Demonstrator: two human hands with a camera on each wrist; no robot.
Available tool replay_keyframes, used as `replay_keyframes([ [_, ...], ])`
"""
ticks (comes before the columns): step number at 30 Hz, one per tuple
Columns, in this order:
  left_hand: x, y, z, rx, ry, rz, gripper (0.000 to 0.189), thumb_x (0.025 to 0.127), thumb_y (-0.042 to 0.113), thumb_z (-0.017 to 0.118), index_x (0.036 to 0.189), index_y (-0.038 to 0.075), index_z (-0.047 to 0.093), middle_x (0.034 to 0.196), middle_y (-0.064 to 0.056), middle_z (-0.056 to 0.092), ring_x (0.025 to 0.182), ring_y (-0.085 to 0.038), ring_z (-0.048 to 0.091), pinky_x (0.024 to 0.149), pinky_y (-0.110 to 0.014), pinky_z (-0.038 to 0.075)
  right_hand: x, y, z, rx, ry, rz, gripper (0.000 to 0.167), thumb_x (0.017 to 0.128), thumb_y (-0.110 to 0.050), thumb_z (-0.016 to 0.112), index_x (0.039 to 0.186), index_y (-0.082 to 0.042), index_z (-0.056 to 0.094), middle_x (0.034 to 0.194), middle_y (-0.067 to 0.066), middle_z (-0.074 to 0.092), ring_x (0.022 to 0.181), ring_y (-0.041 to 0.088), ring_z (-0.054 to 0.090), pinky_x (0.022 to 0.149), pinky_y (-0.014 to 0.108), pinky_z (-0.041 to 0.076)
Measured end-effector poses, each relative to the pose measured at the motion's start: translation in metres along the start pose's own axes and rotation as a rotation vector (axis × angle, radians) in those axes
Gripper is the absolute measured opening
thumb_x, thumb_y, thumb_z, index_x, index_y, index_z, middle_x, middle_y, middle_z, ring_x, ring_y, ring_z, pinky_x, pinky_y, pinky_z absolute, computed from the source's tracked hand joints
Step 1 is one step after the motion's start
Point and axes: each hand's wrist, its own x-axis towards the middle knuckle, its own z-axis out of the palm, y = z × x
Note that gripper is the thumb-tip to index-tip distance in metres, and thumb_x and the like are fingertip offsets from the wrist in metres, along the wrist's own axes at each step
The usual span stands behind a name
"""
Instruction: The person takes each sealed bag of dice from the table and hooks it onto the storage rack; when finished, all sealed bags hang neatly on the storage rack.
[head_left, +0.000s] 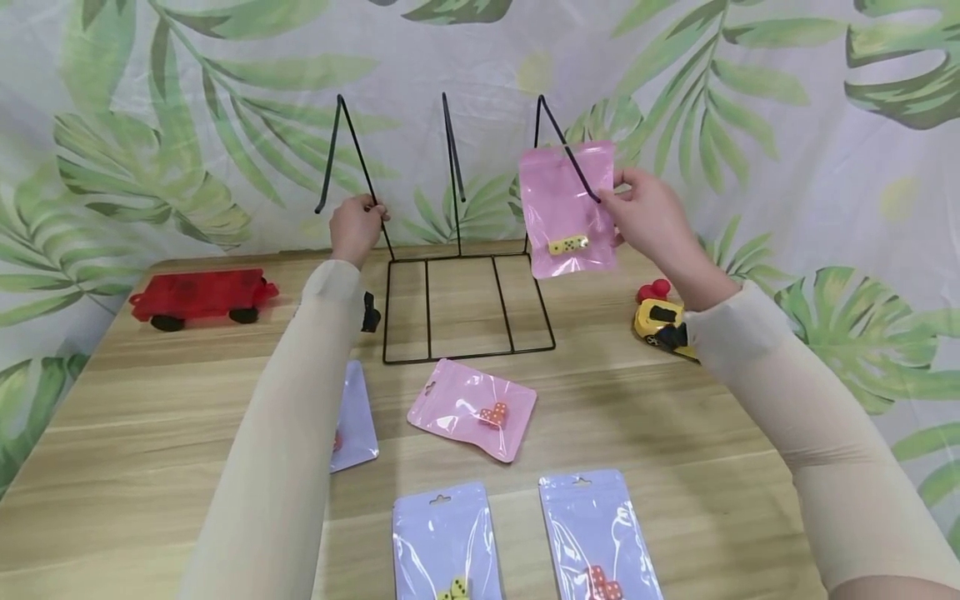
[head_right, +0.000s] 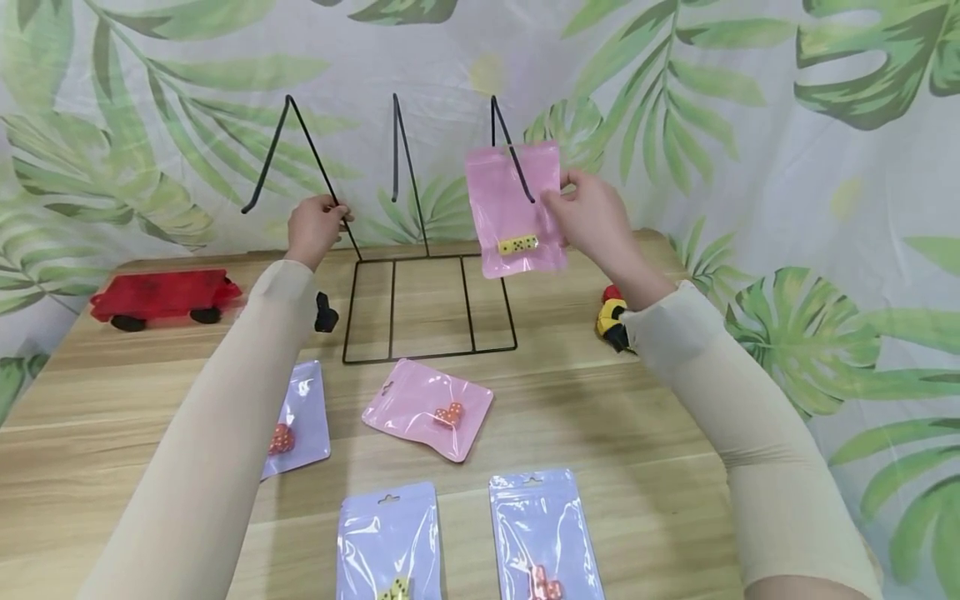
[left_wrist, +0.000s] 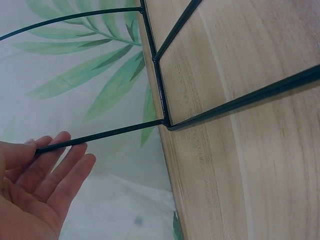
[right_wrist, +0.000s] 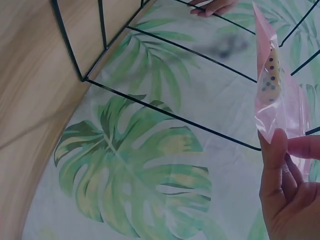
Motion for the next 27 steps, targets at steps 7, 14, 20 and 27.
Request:
replay_keyframes([
  [7,-0.001,-0.002,-0.001,-0.008,0.015,-0.014,0.038,0.108,0.028,0.041,0.127,0.006,0.066,0.125,-0.015,0.068,0.100,-0.029,0.058,0.072,-0.032,0.038,0.033,-0.007,0.010,0.005,0.021,0.019,0.026,0.101,-0.028,0.050,0.114,-0.006,0.057,0.080,-0.001,0.061,0.058,0.007,0.057,0.057,0.025,0.057],
  [14,-0.002,0.000,0.002,-0.010,0.021,0.002,0.037,0.108,0.027,0.041,0.127,0.006,0.065,0.124,-0.015,0.069,0.100,-0.029,0.059,0.071,-0.032,0.038,0.056,-0.008,0.013,-0.034,0.071,0.031,0.025,0.101,-0.030,0.049,0.111,-0.009,0.057,0.081,-0.001,0.058,0.051,0.005,0.055,0.053,0.022,0.053],
  [20,-0.002,0.002,0.004,-0.012,0.027,0.018,0.036,0.108,0.026,0.041,0.126,0.006,0.065,0.123,-0.015,0.069,0.103,-0.031,0.060,0.073,-0.033,0.038,0.071,-0.008,0.017,-0.129,0.112,0.049,0.025,0.101,-0.035,0.047,0.108,-0.013,0.057,0.079,-0.003,0.060,0.051,0.005,0.055,0.048,0.021,0.046],
  [27,-0.002,0.001,0.004,-0.001,0.041,0.037,0.036,0.108,0.025,0.042,0.124,0.005,0.066,0.119,-0.015,0.070,0.101,-0.031,0.061,0.073,-0.033,0.038,0.084,-0.006,0.027,-0.212,0.176,0.043,0.037,0.103,-0.040,0.042,0.123,-0.013,0.059,0.113,0.005,0.071,0.079,0.012,0.062,0.060,0.023,0.045],
])
